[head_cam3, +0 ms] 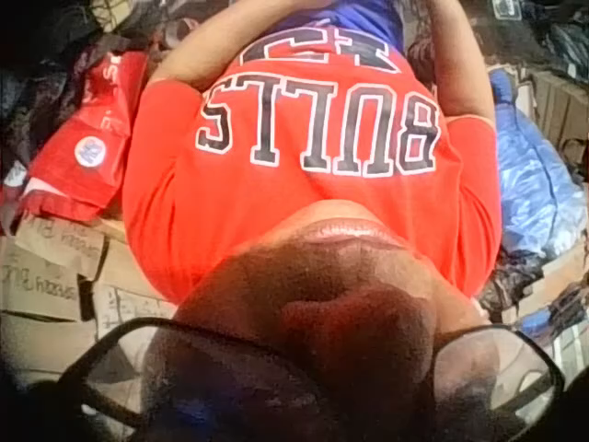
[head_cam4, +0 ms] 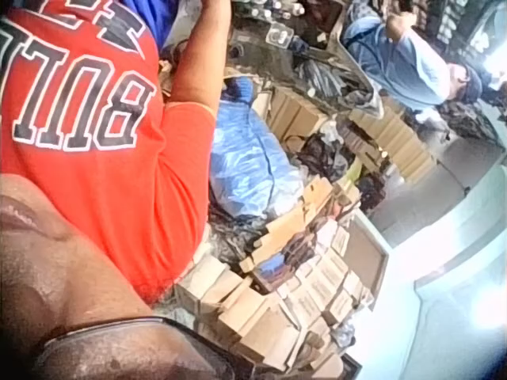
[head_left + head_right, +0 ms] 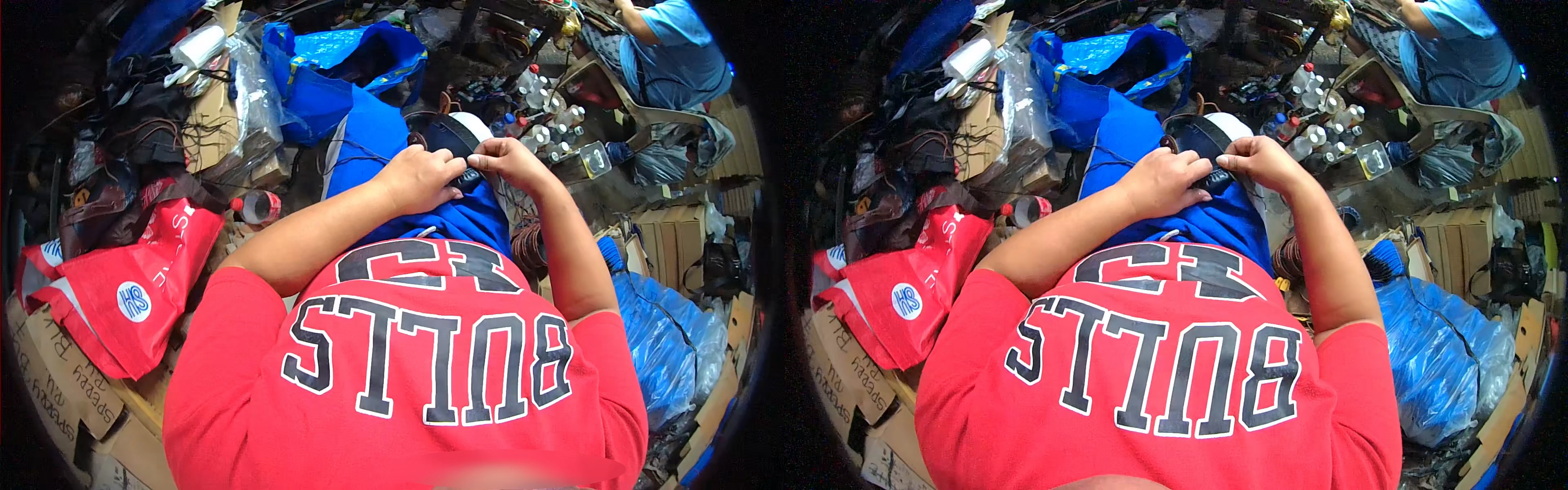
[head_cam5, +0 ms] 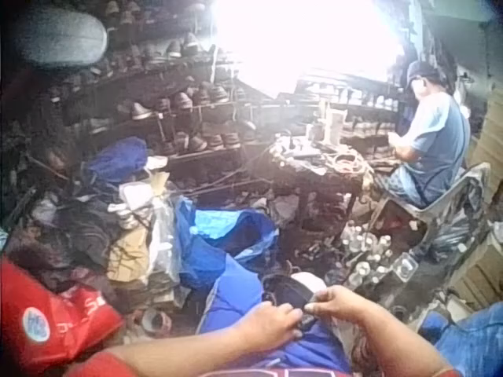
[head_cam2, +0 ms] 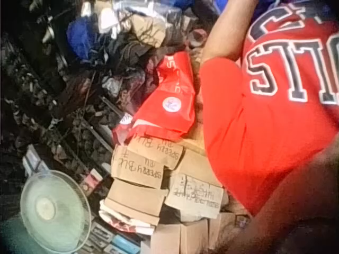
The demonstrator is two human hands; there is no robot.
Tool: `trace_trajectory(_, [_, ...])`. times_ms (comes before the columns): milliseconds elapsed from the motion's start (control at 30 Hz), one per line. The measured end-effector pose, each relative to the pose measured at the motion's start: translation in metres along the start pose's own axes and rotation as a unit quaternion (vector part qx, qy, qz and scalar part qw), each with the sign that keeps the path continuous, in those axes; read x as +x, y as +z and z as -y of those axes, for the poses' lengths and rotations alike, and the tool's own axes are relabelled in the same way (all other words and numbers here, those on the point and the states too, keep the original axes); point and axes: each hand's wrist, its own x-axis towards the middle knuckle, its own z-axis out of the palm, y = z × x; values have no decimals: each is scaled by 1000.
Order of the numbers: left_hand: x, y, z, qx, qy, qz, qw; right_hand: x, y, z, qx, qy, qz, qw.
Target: The recorder is stitching a black leather shoe component using a needle and thread in a manual manufacturing environment.
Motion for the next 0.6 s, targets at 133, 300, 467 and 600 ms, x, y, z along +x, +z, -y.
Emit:
trace_trajectory(133, [-2,10,5,-14,27,-30,999,-15,8,5,-29,-102,-235,966])
trace_trajectory(300, [-4,13,5,12,39,-26,999,-30,6,15,-84,16,-52,995])
trace_trajectory(467, [-7,12,1,6,35,-22,999,-43,8,14,-146,-38,-50,987])
trace_trajectory(600, [-7,9,-2,6,42,-26,999,-64,8,10,-178,-85,-67,978])
